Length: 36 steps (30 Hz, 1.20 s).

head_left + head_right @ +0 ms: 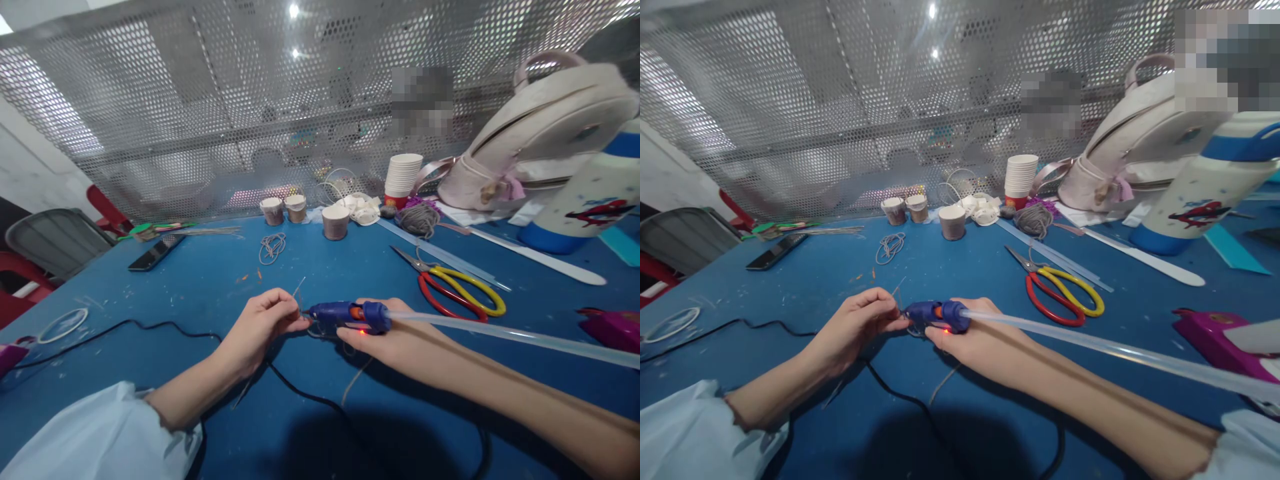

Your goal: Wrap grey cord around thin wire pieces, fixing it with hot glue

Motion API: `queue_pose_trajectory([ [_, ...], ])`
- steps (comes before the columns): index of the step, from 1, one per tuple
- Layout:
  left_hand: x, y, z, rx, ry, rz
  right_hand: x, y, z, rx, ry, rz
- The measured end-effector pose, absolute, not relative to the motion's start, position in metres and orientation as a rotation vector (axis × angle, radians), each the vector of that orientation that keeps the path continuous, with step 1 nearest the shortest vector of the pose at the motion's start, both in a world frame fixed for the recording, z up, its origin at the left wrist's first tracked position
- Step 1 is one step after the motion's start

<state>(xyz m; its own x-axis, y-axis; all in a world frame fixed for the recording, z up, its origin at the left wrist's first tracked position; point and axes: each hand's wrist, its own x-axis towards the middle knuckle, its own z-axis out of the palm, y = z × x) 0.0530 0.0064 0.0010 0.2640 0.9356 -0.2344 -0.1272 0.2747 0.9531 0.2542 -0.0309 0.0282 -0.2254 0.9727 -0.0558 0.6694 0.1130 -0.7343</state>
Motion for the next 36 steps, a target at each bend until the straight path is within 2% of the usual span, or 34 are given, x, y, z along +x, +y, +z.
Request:
queue_pose_trajectory([
  [7,0.0541,0.006,0.0032,1.006,1.024,0.908,0.2544,-0.0318,0.0261,-1.593,-1.94,0.823],
  [36,0.0551,0.0054,0.006,1.009,1.039,0.923,0.2573,-0.0309,0.0342,-1.569,-1.944,0.948],
])
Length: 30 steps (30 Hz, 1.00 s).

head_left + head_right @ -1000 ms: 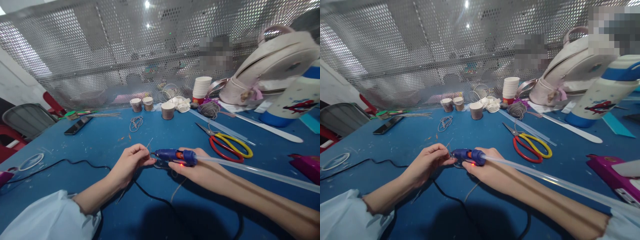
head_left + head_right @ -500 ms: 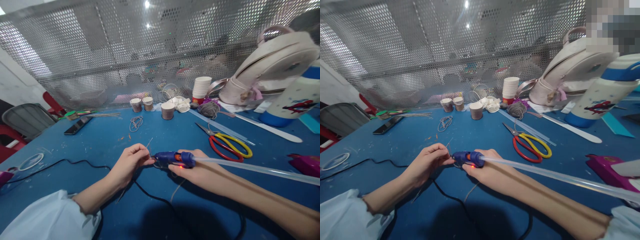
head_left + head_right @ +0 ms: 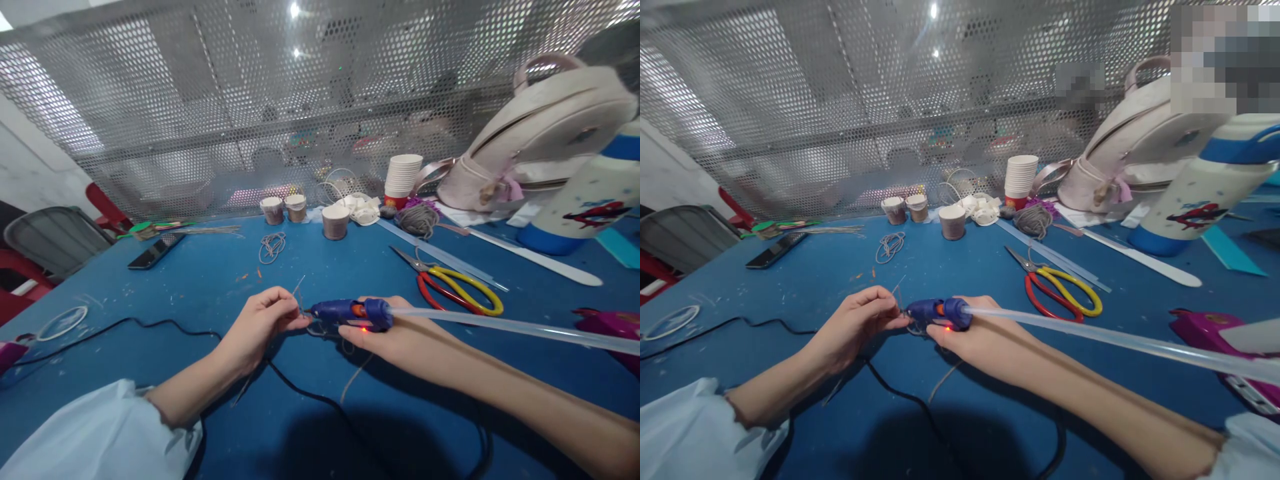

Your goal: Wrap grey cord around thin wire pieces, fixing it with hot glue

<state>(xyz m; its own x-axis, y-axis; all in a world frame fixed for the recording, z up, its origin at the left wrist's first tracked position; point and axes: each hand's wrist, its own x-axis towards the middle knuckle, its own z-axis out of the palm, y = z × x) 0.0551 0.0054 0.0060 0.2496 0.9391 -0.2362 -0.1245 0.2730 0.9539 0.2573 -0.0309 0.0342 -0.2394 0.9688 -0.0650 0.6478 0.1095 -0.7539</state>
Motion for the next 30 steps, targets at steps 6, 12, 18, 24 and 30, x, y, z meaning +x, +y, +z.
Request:
queue_pose_trajectory([
  [6,0.054,0.006,0.005,1.009,1.035,0.92,0.268,-0.018,0.03,-1.69,-1.78,1.031],
  [12,0.053,0.003,0.006,1.022,1.012,0.922,0.282,0.011,0.006,-1.619,-1.892,0.706],
  [18,0.055,-0.002,0.015,1.007,0.973,0.953,0.287,0.023,-0.002,-1.71,-1.97,0.622],
  [24,0.05,-0.007,0.021,0.991,0.948,0.995,0.302,-0.002,0.017,-1.745,-2.162,0.357],
  [30,0.046,-0.01,0.023,0.988,0.898,1.026,0.302,-0.037,0.028,-1.94,-2.247,0.333],
])
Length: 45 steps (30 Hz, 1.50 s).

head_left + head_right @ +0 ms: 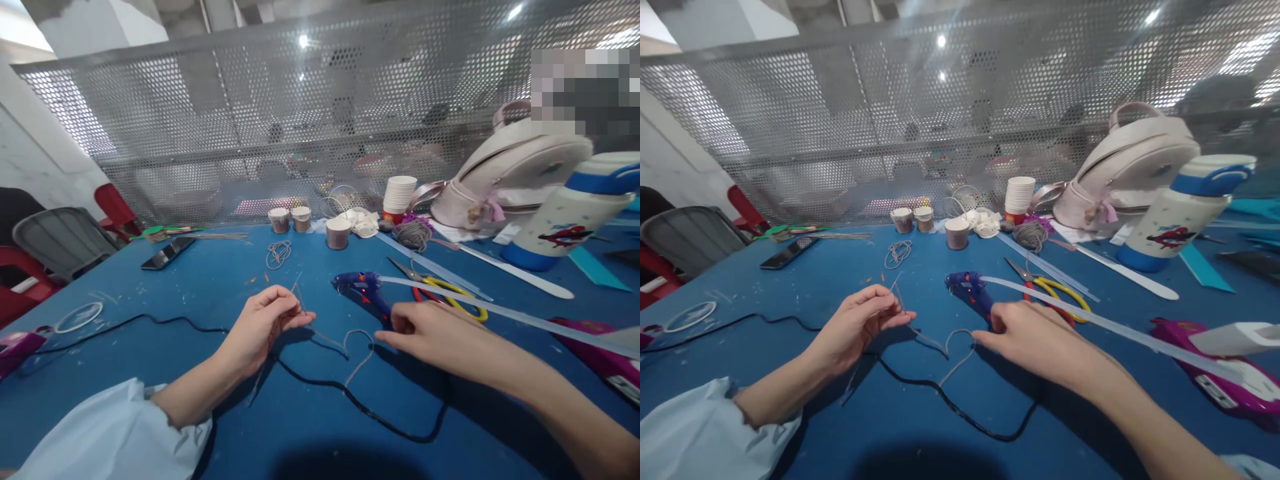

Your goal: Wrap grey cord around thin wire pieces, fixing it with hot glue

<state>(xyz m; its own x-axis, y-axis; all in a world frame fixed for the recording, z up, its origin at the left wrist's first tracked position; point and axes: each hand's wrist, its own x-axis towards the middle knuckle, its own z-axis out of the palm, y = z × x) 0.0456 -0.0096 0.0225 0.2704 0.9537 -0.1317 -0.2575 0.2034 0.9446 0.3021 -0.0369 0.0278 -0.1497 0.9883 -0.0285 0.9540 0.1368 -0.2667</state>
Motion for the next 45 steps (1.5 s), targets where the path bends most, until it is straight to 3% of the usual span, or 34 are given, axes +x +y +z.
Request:
queue_pose_trajectory([
  [7,0.05,-0.015,0.019,0.992,0.882,1.026,0.243,-0.041,0.036,-1.451,-2.017,0.865],
  [14,0.054,-0.02,0.016,1.045,0.916,1.058,0.214,-0.024,-0.001,-1.163,-1.673,1.201],
  [30,0.046,-0.021,0.025,1.295,1.127,0.886,0.228,-0.025,0.011,-1.146,-1.281,1.372],
  [45,0.032,-0.021,0.026,2.121,1.237,1.265,0.239,-0.032,0.026,-1.218,-1.439,1.127],
])
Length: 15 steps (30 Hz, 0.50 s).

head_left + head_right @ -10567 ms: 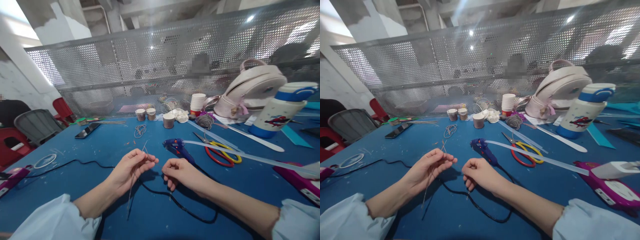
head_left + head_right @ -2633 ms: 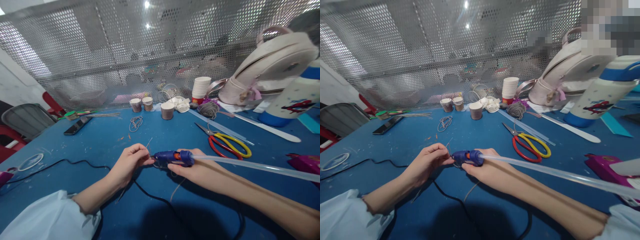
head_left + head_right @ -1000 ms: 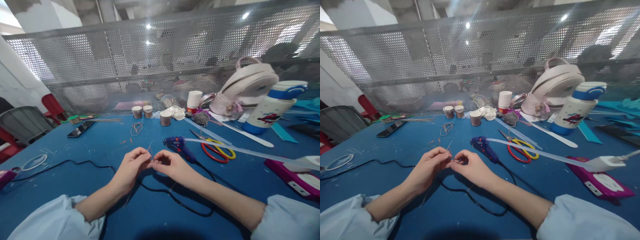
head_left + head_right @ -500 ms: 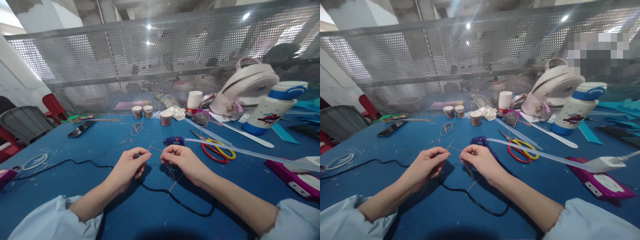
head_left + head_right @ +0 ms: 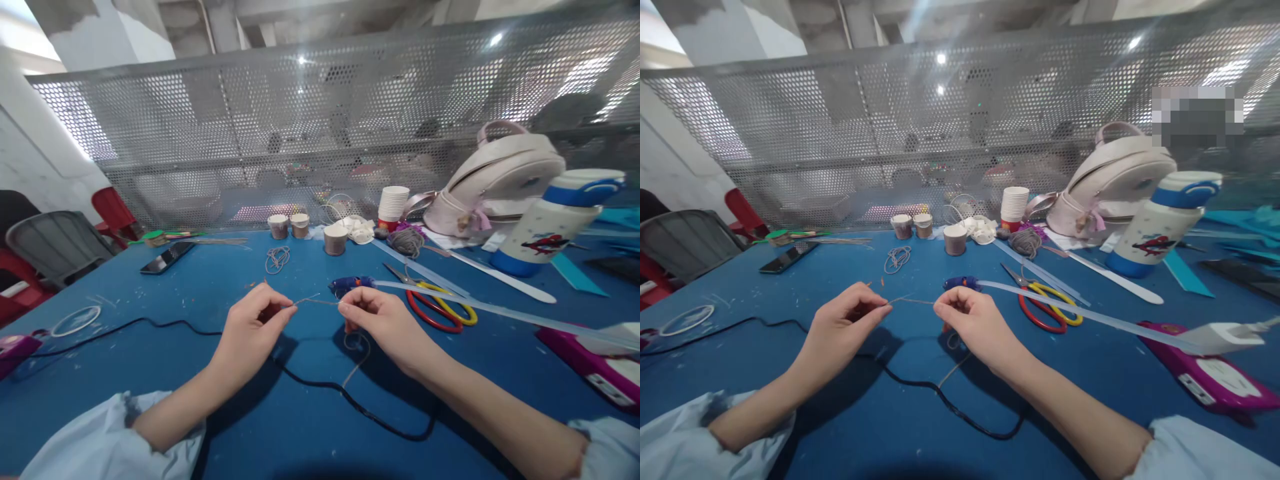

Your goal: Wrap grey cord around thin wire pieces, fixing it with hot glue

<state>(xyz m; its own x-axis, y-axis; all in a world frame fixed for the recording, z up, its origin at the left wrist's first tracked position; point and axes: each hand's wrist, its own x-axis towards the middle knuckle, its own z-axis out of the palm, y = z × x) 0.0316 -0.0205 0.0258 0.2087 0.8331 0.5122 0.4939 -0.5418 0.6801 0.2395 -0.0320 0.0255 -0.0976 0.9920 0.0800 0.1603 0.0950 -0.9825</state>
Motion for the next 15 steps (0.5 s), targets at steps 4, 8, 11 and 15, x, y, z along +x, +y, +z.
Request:
queue_pose_trajectory([
  [4,0.0297,-0.0197,0.0227,2.165,1.225,1.304,0.2383,-0.033,0.0249,-1.239,-1.457,1.105],
  [8,0.0291,-0.02,0.0217,2.228,1.241,1.29,0.2378,-0.0333,0.024,-1.268,-1.477,1.084],
  [11,0.0294,-0.0199,0.022,2.28,1.241,1.279,0.2381,-0.0331,0.0231,-1.272,-1.486,1.083],
  [15,0.0288,-0.0197,0.0217,2.327,1.229,1.23,0.2383,-0.0327,0.0223,-1.273,-1.489,1.094],
])
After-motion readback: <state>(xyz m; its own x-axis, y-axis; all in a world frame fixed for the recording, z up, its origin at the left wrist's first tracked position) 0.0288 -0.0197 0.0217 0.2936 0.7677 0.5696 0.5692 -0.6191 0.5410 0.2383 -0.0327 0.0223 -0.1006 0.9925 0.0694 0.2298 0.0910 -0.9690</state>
